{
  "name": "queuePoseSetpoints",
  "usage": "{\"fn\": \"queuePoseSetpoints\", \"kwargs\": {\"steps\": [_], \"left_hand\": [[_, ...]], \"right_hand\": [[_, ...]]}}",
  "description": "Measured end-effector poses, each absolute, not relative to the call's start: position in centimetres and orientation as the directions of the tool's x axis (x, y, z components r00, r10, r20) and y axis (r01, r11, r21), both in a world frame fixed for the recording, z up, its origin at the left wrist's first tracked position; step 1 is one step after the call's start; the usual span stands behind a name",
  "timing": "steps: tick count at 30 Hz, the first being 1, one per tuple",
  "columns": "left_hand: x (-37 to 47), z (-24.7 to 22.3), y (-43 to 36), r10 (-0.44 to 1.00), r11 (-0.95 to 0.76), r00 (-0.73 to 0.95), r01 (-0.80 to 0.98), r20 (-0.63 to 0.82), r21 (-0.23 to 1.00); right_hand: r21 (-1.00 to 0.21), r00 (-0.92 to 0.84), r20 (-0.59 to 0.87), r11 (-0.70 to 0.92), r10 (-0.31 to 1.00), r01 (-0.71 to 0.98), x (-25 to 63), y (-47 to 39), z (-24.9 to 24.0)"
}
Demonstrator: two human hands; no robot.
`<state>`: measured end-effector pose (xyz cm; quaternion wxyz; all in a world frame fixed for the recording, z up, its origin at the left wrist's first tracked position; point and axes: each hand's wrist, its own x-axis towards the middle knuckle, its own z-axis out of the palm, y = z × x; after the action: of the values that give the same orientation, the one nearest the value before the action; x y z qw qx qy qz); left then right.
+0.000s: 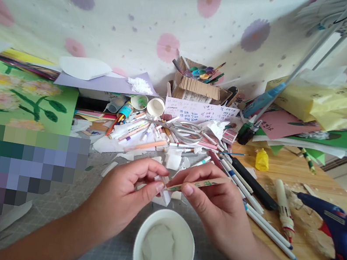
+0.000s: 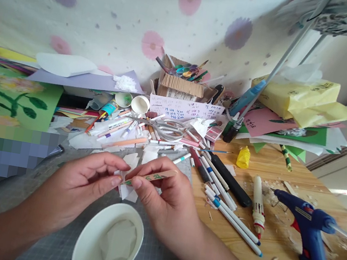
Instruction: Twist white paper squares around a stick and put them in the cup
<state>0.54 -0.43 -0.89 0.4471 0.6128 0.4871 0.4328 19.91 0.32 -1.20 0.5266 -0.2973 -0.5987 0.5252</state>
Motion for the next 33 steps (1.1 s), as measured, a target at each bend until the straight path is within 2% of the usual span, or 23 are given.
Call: {"fn": "queuePoseSetpoints", "kwargs": {"steps": [5,9,13,18,21,30,33], "left_hand": [[0.5,-0.9,-0.3,0.987,-0.124,0.135,0.256,0.092,0.959],[0.4,-1.0,-0.3,0.985,-0.137,0.133,0.239,0.108,0.961],[0.2,-1.2,-0.3,0.984,-0.148,0.128,0.218,0.122,0.965],[0.1,-0.9,-0.1,0.976,-0.207,0.1,0.187,0.191,0.96],[0.1,-0.6,0.1,0.972,-0.229,0.102,0.207,0.211,0.951],[0.1,-0.3,0.0,0.994,-0.087,0.074,0.115,0.079,0.99],[0.1,-0.2,0.0,0.996,-0.075,0.061,0.123,0.068,0.99]], "right_hand": [[-0.915,-0.276,0.404,0.384,0.872,-0.124,19.6,0.0,-1.3],[-0.92,-0.247,0.39,0.37,0.887,-0.126,19.7,0.1,-1.5],[-0.929,-0.205,0.324,0.27,0.923,-0.252,19.8,0.7,-1.6],[-0.863,-0.131,0.348,0.262,0.929,-0.433,19.9,1.3,-1.4],[-0.846,-0.093,0.3,0.22,0.949,-0.485,20.2,1.5,-1.0],[-0.802,-0.072,0.233,0.15,0.97,-0.578,20.7,1.9,0.0],[-0.79,-0.178,0.291,0.131,0.94,-0.598,21.4,1.6,0.5]]}}
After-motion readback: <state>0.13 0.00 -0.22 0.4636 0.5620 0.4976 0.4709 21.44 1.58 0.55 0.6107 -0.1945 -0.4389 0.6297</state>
